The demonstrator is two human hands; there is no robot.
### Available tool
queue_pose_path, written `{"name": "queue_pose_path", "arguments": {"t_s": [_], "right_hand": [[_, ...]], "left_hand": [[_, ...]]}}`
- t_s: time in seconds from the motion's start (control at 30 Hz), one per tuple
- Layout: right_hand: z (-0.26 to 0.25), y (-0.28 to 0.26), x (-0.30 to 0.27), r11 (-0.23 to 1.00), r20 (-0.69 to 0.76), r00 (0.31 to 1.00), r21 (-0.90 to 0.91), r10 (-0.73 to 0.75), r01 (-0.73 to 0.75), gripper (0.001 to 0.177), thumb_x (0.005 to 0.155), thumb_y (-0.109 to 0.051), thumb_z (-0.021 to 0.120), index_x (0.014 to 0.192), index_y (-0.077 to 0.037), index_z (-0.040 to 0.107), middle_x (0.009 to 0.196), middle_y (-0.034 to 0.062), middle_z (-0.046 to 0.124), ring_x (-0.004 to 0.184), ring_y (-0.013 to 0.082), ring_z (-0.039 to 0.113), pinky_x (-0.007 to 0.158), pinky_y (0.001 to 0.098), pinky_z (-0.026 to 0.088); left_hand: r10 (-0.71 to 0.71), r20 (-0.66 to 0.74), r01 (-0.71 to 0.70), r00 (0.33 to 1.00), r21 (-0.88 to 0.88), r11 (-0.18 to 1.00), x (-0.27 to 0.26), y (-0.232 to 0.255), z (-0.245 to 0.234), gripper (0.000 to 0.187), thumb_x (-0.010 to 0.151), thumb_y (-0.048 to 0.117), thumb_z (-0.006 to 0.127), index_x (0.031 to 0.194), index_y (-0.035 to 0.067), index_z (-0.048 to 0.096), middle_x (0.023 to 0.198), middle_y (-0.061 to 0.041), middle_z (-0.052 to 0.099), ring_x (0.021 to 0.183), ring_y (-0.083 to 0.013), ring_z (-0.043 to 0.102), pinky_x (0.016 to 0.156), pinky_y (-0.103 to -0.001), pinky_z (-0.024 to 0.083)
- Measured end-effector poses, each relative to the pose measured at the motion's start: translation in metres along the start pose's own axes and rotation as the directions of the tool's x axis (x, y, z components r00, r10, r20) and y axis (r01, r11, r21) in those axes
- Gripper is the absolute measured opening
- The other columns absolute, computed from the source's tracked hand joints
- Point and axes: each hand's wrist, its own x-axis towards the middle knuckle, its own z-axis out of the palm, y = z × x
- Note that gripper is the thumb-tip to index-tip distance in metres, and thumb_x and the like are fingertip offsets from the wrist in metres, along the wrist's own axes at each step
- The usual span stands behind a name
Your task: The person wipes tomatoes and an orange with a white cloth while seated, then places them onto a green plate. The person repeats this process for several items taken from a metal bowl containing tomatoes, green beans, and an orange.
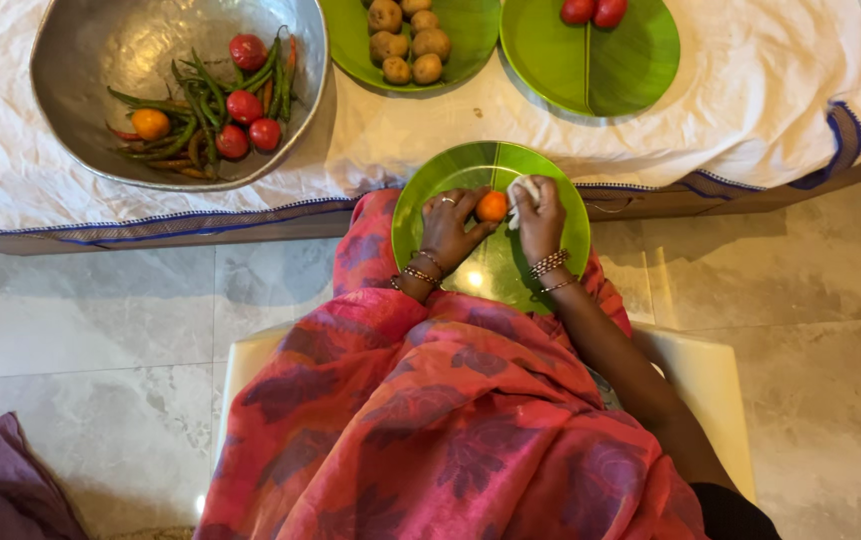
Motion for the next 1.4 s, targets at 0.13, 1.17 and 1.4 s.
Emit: {"name": "queue_pose_path", "arguments": {"t_s": [0.13,1.17,1.4], "right_hand": [[-0.004,-0.006,0.021,0.981,-0.010,0.981,-0.022,-0.194,0.194,0.019,0.104,-0.005,0.069,0.116,-0.001,0.056,0.114,0.0123,0.070,0.091,0.0108,0.067,0.077,0.0253,0.058],[0.013,-0.046,0.026,0.956,0.335,0.941,-0.256,-0.052,0.144,0.035,0.099,-0.010,0.061,0.133,-0.002,0.063,0.142,0.0164,0.062,0.136,0.0304,0.057,0.112,0.0387,0.045],[0.003,-0.035,0.019,0.789,0.383,0.893,-0.461,-0.237,0.406,0.034,0.103,-0.016,0.055,0.135,-0.008,0.062,0.144,0.0114,0.062,0.142,0.0349,0.051,0.121,0.0479,0.030]], "left_hand": [[0.002,0.001,-0.002,1.000,-0.007,1.000,0.002,-0.003,0.000,0.066,0.081,0.045,0.081,0.140,0.024,0.060,0.123,-0.005,0.065,0.120,-0.0288,0.056,0.104,-0.048,0.033],[-0.059,0.006,0.060,0.998,-0.102,0.993,0.051,-0.003,-0.016,0.073,0.078,0.032,0.084,0.144,0.014,0.060,0.126,-0.011,0.062,0.119,-0.0307,0.056,0.103,-0.048,0.036],[-0.086,-0.062,0.081,0.994,-0.078,0.994,0.026,-0.004,0.011,0.065,0.083,0.034,0.082,0.139,0.011,0.056,0.130,-0.011,0.063,0.124,-0.0315,0.057,0.106,-0.048,0.036]]}}
